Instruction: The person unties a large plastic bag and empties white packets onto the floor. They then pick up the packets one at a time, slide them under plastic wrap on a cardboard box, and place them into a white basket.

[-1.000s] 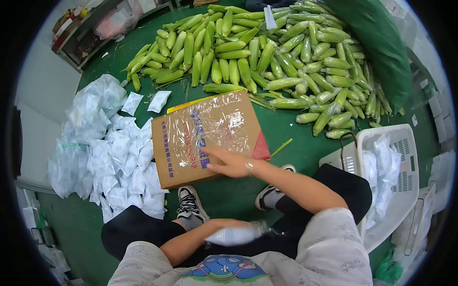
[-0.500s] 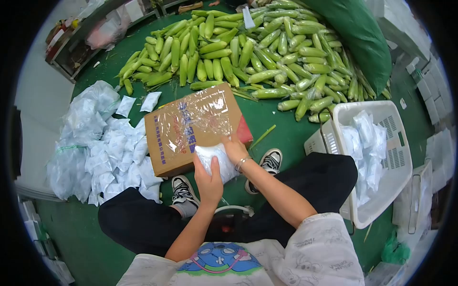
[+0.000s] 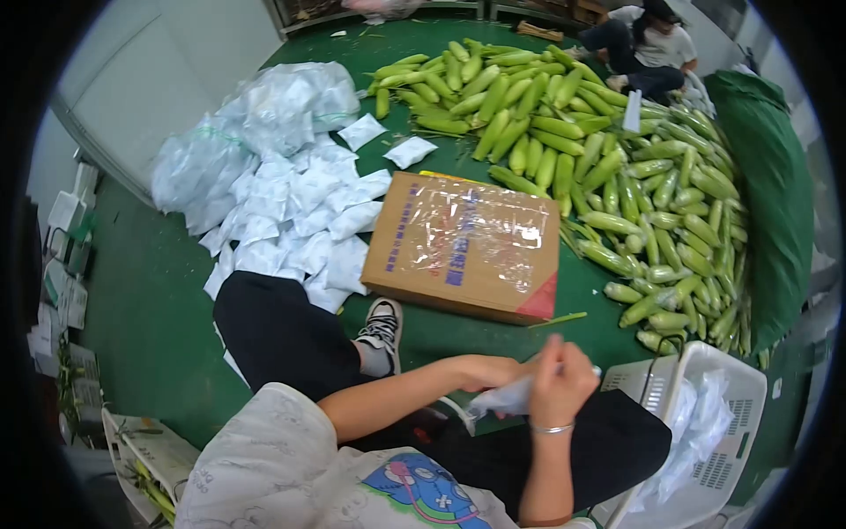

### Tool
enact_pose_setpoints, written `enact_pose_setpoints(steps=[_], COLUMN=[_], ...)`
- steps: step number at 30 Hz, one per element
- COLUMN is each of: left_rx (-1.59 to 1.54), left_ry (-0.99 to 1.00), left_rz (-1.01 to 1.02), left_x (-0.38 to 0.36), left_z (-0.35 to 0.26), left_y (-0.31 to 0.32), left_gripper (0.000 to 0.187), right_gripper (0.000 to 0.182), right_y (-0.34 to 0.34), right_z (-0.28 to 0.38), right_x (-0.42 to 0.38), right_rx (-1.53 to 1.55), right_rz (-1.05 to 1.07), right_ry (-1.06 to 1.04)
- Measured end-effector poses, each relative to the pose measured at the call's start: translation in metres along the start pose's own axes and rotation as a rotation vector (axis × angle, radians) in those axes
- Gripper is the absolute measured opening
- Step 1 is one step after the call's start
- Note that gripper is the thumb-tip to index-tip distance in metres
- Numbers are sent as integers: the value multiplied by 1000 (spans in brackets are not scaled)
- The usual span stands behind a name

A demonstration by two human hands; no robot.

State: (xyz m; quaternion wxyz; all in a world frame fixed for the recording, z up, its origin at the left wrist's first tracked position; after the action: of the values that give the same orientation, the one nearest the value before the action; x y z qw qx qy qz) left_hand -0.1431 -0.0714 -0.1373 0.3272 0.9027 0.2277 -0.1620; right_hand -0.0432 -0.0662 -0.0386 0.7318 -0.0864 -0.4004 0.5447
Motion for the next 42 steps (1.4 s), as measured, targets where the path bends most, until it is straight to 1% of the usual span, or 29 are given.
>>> enact_pose_setpoints(steps=[2, 4, 7, 8, 10, 11, 12, 13, 15, 17, 19, 20, 21, 22, 23, 25, 26, 27, 28, 29, 31, 33, 34, 36, 37, 38, 40, 41, 42], left_rx=[567, 937, 1244, 1354, 1510, 1434, 1331, 1161, 984, 1237, 1545, 1009, 681, 790, 881, 70, 532, 810, 965, 1075, 1058, 1144, 1289, 1640, 1678, 1698, 1636, 1653, 1497], left_ry=[171, 490, 516, 575, 1055, 1380, 1708, 1729, 1740, 956, 1148, 1282, 1101, 837, 515, 780, 564, 179, -173, -511, -560, -923, -968, -656, -448, -433, -217, -201, -310], left_rz=[-203, -600, -617, -606, -621, -607, -587, -561, -529, 94, -284, -365, -491, -788, -1002, -1825, -2264, -2271, -2044, -1749, -1444, -1078, -961, -953, -998, -1014, -1017, -1015, -1175], left_x=[15, -10, 11, 21, 28, 36, 43, 47, 72, 142, 102, 79, 28, 4, -21, -147, -194, -216, -212, -200, -197, -216, -216, -218, -216, -216, -214, -216, -228], left_z=[-6, -36, -70, -82, -114, -136, -159, -186, -221, -216, -198, -190, -184, -146, -105, -57, -13, 29, 51, 94, 60, 86, 81, 87, 91, 96, 88, 85, 84], left_y=[-2, 33, 41, 49, 61, 68, 76, 90, 111, 135, 88, 46, -8, -74, -139, -196, -224, -248, -265, -299, -282, -313, -308, -310, -314, -315, -317, -315, -306], left_gripper=[55, 67, 72, 70, 63, 64, 65, 62, 60, 57, 54, 55, 49, 42, 35, 31, 36, 49, 61, 78, 97, 113, 122, 127, 125, 125, 116, 116, 115], right_gripper=[37, 40, 37, 33, 23, 19, 15, 21, 33, 37, 34, 34, 31, 29, 24, 27, 24, 22, 15, 14, 31, 41, 46, 44, 44, 36, 28, 23, 19], right_y=[-7, -8, -33, -49, -95, -125, -167, -180, -247, -293, -418, -449, -472, -499, -459, -313, -211, -109, -37, 18, 86, 137, 149, 156, 156, 157, 163, 164, 162], right_z=[-28, -77, -108, -138, -134, -156, -201, -178, -216, -227, -311, -344, -356, -359, -327, -319, -268, -214, -180, -158, -117, -150, -153, -145, -148, -150, -162, -172, -178], right_x=[10, 15, 38, 49, 70, 74, 74, 69, 53, 41, 10, -1, -10, -24, 2, 35, 62, 88, 99, 106, 109, 85, 78, 72, 69, 67, 69, 70, 68], right_rx=[111, 381, 337, 337, 615, 775, 1055, 1109, 1174, 1019, 456, 427, 33, -356, -859, -238, -79, 84, 106, 4, 71, -146, -248, -307, -311, -253, -200, -186, -171], right_rz=[-68, -101, -125, -142, -290, -393, -329, -453, -577, -755, -1270, -1287, -1167, -1019, -561, -285, -116, 51, 251, 525, 775, 861, 857, 864, 835, 784, 700, 685, 685], right_ry=[293, 520, 562, 472, 679, 784, 834, 898, 728, 862, 801, 801, 693, 586, 957, 578, 576, 591, 696, 438, 275, 98, -5, -143, -152, -218, -281, -309, -335])
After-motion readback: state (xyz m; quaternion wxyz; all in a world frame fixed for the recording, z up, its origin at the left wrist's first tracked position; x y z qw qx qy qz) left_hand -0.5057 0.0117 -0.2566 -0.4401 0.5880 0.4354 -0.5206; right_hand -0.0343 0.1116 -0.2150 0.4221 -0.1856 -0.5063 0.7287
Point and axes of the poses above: each hand's wrist, its own x-axis towards the middle knuckle, its own y-axis out of the palm, z = x × y, the point moved 4 cm from there along x, towards the middle knuckle, and after that the axes turned 6 degrees about x, right-handed, at the moved point
